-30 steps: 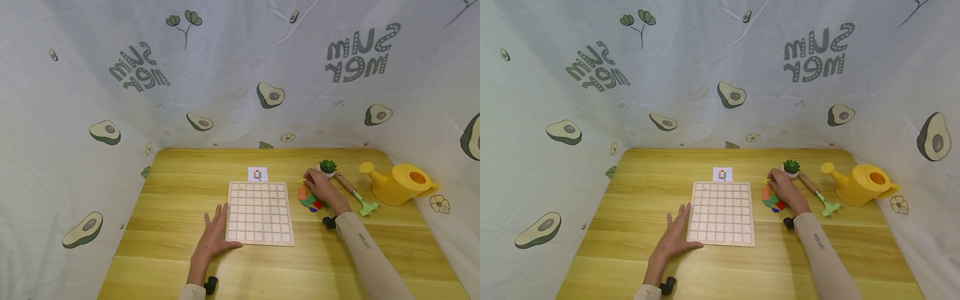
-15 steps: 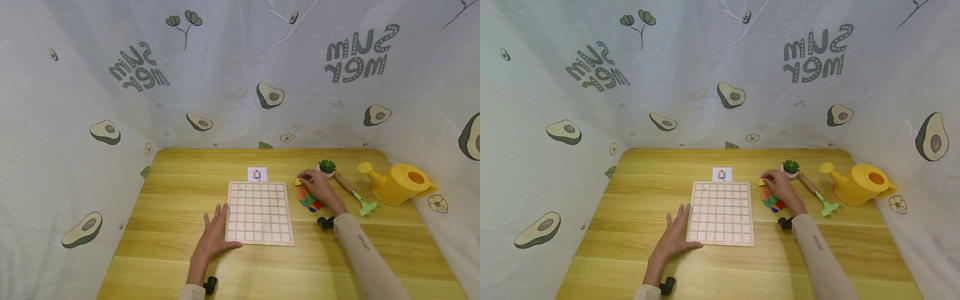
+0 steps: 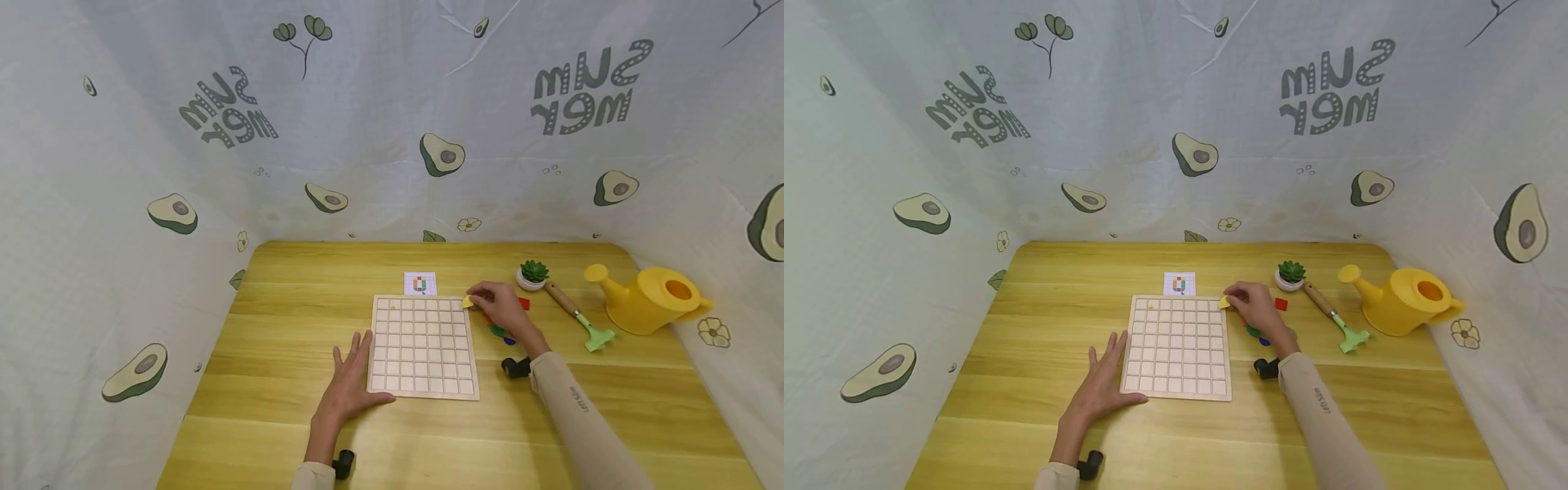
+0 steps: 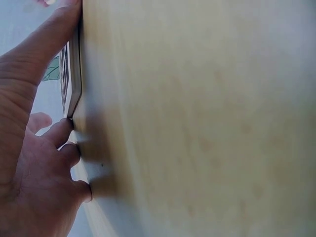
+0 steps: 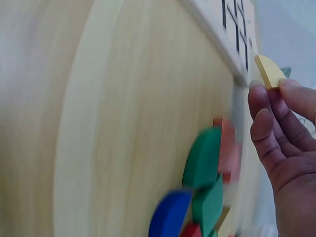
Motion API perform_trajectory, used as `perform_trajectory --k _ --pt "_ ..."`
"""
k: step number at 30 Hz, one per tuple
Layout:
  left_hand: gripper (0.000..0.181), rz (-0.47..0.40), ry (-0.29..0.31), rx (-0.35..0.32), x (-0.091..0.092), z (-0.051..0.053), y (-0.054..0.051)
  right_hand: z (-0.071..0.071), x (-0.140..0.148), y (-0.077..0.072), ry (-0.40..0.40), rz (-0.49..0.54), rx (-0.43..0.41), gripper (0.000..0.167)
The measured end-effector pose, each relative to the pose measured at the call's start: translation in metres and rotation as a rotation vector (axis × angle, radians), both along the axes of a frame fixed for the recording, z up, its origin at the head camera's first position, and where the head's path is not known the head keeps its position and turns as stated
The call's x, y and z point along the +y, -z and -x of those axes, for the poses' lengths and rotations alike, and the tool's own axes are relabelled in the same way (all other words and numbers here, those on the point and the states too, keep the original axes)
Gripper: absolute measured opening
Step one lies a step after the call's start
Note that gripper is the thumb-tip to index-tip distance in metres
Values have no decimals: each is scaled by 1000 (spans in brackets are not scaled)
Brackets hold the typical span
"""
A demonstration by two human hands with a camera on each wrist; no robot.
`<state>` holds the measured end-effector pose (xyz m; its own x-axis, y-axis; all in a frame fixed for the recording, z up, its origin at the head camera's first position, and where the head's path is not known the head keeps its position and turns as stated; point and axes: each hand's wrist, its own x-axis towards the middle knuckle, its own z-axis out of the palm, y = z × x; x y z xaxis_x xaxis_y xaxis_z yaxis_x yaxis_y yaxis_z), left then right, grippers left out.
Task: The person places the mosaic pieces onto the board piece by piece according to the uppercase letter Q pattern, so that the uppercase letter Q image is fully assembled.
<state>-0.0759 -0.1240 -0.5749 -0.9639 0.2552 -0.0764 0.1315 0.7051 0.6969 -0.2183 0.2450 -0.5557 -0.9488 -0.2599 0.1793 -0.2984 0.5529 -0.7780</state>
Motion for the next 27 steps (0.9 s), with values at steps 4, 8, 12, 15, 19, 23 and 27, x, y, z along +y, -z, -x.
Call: perform_trajectory --k 4,8,12,15,19,23,27 --pt "138 -5 -1 7 0 0 0 -2 -14 -2 -4 40 -8 9" --pt "137 -5 2 14 0 -1 0 -4 -28 -3 1 50 -35 9" --pt "137 -5 6 26 0 -1 1 -5 -40 -5 2 71 -89 10" --pt "137 -8 4 25 -1 -1 1 -5 -48 -7 -5 86 -134 10" --pt "136 -15 2 27 -1 -1 1 -6 -58 -8 -25 90 -167 11" --pt "136 -14 2 20 -1 0 1 -5 -67 -8 -70 110 -162 10" --pt "136 -15 6 16 0 -1 0 -4 -77 -6 -112 126 -131 9"
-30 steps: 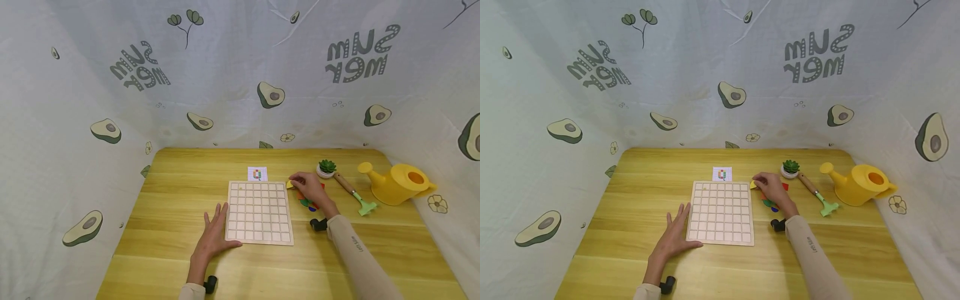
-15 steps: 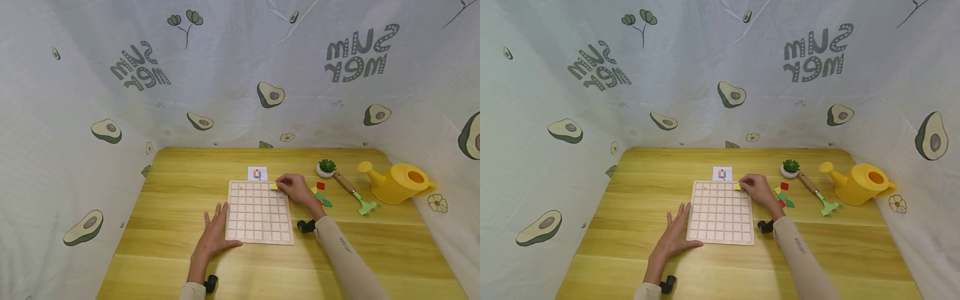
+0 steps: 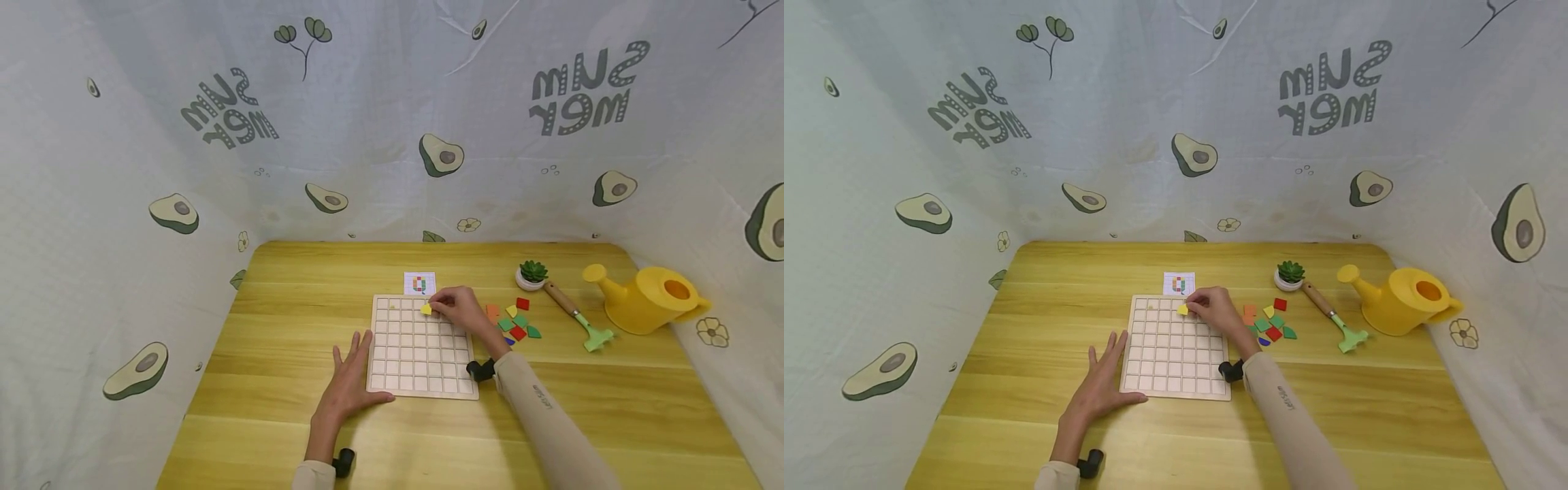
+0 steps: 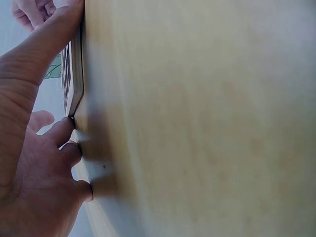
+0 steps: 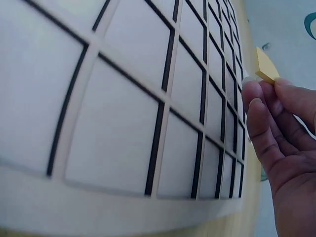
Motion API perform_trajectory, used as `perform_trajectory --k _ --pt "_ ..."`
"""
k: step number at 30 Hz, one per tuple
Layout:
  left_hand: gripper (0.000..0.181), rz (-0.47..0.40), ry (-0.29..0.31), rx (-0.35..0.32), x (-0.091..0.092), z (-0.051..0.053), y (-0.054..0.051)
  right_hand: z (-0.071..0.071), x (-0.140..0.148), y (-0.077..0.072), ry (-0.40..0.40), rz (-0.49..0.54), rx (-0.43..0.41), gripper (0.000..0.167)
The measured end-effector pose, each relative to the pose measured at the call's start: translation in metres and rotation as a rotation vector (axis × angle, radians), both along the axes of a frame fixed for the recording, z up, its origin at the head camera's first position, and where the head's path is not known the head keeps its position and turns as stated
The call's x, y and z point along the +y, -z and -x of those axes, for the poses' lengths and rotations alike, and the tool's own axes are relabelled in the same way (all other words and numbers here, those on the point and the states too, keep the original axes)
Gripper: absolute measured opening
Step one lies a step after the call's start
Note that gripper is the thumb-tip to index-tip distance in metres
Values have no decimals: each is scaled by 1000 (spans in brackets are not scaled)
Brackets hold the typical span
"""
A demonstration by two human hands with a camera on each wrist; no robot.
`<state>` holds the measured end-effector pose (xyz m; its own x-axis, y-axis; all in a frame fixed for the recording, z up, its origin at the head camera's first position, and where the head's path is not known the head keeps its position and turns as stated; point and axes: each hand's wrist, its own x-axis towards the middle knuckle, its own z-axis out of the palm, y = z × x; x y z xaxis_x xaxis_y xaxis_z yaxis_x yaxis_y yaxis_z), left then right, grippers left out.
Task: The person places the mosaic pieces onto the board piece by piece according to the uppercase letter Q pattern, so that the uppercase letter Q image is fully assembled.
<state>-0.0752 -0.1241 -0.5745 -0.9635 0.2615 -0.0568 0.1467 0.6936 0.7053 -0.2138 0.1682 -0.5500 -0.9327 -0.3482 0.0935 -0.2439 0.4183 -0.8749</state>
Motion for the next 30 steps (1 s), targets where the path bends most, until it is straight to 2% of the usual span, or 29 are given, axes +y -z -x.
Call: perform_trajectory --k 5,12,30 --pt "136 3 5 4 -1 -1 0 2 -13 4 -33 -5 18 9" --pt "136 -5 13 2 0 1 0 3 -26 7 -30 -39 -10 10" --pt "136 -5 14 17 -1 0 3 9 -36 9 -112 -184 53 9"
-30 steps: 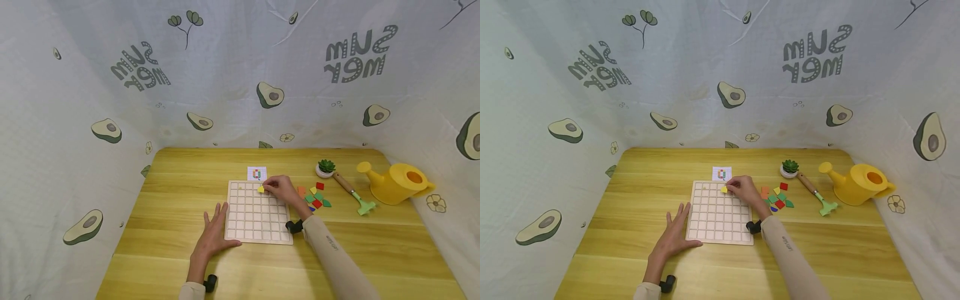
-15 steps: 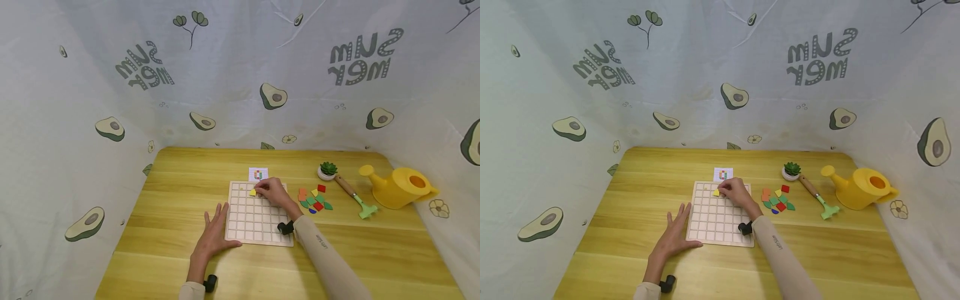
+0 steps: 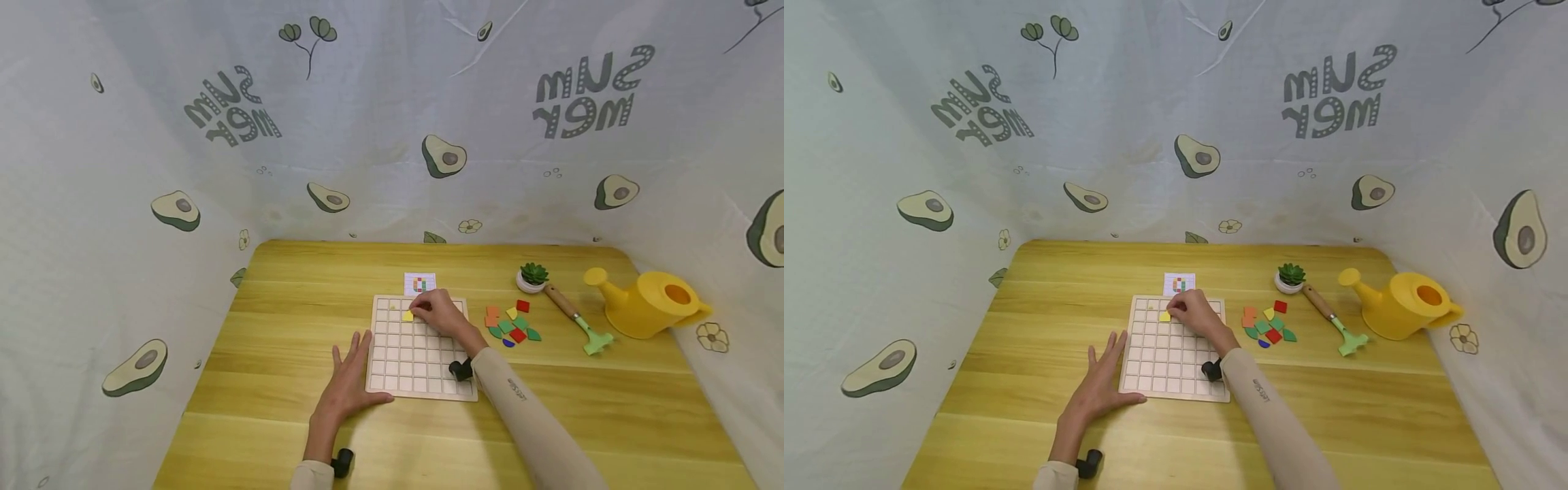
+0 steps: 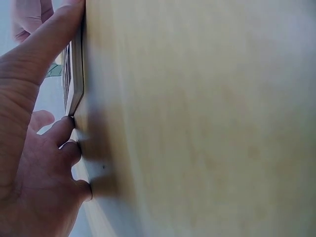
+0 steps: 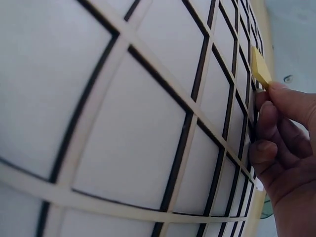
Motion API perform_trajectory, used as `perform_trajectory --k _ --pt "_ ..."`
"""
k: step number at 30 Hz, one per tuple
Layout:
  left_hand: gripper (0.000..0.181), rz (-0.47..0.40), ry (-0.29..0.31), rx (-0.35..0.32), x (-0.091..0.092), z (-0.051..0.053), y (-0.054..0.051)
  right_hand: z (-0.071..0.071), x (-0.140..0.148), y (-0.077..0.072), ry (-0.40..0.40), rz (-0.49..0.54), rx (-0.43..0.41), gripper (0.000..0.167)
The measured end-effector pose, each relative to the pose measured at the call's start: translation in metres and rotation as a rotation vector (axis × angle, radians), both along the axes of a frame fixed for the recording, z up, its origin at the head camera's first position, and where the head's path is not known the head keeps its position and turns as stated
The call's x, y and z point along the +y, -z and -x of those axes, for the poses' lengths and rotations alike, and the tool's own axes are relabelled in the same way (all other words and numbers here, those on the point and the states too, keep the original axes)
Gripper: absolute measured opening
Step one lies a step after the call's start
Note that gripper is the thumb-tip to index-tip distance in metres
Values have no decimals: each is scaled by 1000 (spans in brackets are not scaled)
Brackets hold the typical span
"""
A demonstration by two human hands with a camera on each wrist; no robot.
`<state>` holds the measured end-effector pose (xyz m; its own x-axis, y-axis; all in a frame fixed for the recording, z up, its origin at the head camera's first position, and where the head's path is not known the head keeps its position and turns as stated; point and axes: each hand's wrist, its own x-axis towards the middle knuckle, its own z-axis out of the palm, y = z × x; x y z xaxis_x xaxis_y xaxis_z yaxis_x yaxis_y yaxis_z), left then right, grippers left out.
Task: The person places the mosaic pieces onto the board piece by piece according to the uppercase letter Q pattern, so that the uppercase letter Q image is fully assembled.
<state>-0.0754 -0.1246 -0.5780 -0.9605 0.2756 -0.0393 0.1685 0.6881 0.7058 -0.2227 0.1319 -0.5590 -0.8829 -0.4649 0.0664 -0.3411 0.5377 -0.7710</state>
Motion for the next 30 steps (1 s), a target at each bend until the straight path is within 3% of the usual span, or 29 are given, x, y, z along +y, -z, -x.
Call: perform_trajectory --k 8,23,30 --pt "136 2 6 -6 0 2 0 -1 -2 3 -21 -3 77 6" --pt "135 -1 3 -7 0 0 -1 -5 -6 1 -26 -14 128 5" --pt "136 -7 4 -11 -1 0 1 -6 -6 1 -34 -24 139 16"
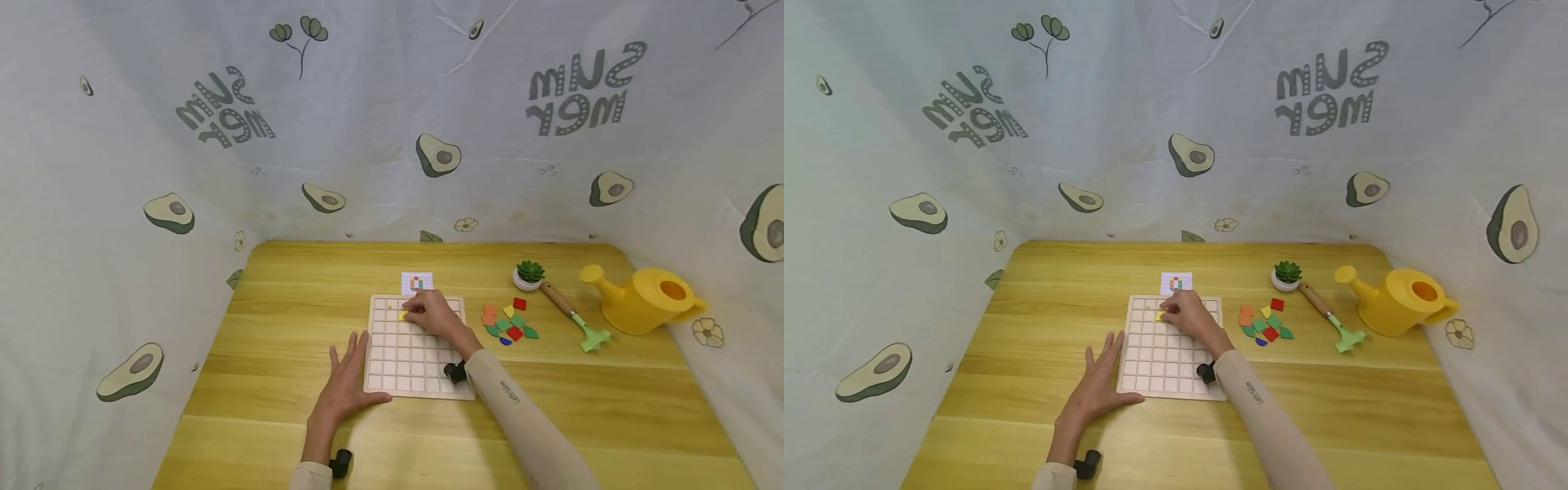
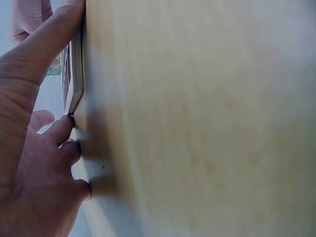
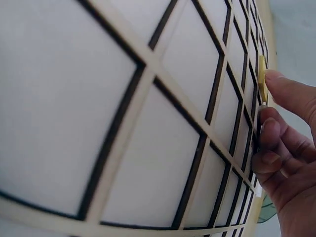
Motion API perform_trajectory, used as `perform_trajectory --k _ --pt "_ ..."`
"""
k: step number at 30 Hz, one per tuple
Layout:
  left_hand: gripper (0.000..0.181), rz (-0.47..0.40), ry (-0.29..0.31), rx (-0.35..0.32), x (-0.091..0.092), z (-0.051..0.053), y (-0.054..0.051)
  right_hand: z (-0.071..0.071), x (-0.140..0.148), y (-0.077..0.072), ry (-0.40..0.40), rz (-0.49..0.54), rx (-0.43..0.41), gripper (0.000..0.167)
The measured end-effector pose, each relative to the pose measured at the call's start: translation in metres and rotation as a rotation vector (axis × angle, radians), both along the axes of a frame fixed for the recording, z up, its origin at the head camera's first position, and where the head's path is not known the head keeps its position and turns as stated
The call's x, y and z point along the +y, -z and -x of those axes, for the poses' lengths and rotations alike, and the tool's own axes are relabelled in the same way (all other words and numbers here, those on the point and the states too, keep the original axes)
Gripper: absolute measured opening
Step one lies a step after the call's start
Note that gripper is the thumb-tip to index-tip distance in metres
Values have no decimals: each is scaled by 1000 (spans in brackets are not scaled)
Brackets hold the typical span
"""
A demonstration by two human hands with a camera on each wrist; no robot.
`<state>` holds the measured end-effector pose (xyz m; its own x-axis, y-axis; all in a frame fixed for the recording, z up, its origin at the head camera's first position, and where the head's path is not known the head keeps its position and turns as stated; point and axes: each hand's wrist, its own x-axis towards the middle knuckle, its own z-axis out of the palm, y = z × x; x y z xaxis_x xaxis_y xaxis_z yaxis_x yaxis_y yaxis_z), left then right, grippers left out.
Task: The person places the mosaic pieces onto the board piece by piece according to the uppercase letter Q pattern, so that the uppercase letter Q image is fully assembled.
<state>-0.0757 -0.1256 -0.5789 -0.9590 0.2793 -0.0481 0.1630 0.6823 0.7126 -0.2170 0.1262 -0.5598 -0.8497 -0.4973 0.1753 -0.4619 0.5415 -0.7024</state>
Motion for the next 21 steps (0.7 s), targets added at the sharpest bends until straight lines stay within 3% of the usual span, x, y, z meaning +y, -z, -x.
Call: perform_trajectory --k 7,13,21 --pt "136 -2 -1 4 -1 0 -1 -8 8 -12 -1 0 3 24" --pt "136 -2 -6 8 -2 0 -2 -14 34 -25 -23 8 41 27" --pt "137 -17 -11 2 0 -1 -2 -27 87 -41 86 -32 54 32"
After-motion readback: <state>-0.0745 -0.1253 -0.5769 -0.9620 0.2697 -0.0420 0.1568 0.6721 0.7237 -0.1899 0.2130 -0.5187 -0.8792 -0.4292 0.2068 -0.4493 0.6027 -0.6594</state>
